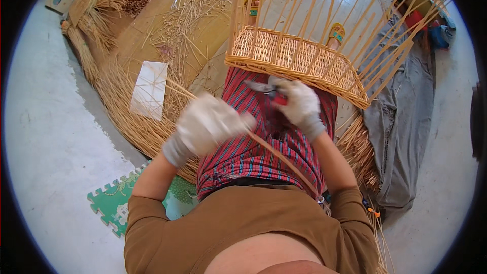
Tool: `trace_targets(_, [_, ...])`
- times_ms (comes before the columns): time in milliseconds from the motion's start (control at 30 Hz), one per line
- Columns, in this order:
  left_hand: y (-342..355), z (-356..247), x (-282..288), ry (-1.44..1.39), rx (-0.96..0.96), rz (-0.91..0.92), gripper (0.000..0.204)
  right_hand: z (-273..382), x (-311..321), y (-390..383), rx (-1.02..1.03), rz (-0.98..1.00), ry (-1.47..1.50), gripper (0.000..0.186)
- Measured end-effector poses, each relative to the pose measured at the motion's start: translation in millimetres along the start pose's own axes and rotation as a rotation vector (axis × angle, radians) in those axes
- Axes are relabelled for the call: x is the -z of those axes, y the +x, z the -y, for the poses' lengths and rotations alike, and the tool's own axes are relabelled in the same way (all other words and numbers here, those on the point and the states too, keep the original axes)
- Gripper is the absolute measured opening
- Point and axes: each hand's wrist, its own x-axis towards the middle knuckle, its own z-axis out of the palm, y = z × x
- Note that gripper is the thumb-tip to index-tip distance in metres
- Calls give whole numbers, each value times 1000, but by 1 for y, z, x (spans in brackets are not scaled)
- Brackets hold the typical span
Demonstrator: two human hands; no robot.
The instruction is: Weaving a wicker or straw basket on the floor of a workshop.
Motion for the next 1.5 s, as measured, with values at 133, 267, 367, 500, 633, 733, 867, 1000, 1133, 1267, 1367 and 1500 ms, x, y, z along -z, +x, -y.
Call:
trace_targets(133, [-149,109,-37,-528,786,-899,29,-118,34,-30,-271,-600,125,46])
trace_targets(267, [-328,107,-78,253,2074,-617,54,-250,66,-62,-721,-886,787,41])
trace_targets(367, [-351,62,-110,419,2262,23,63,-290,64,-84,-744,-499,983,30])
trace_targets(500, [-208,33,-111,-206,1588,-320,30,-243,64,-91,-545,-412,1247,28])
trace_targets(633, [-4,-23,-102,-1006,789,-283,34,-137,94,-82,-341,-338,1309,32])
trace_targets(733, [88,-74,-102,-1347,672,48,76,-58,85,-94,-362,-192,1316,37])
trace_targets(867, [105,-85,-107,-1551,815,93,72,-26,59,-123,-306,-188,1405,34])
trace_targets(1000, [59,-78,-102,-1403,869,179,45,-74,54,-139,-443,-848,1583,48])
trace_targets(1133, [20,-82,-92,-1292,811,157,33,-144,54,-137,-527,-883,1421,25])
trace_targets(1267, [0,-90,-96,-1150,712,49,28,-176,23,-145,-358,-603,1521,39])
trace_targets(1367, [-7,-79,-106,-1095,681,-62,24,-169,-7,-162,-551,-559,1487,30])
trace_targets(1500, [2,-43,-113,-1104,822,-159,22,-143,-16,-169,-490,-678,1472,13])
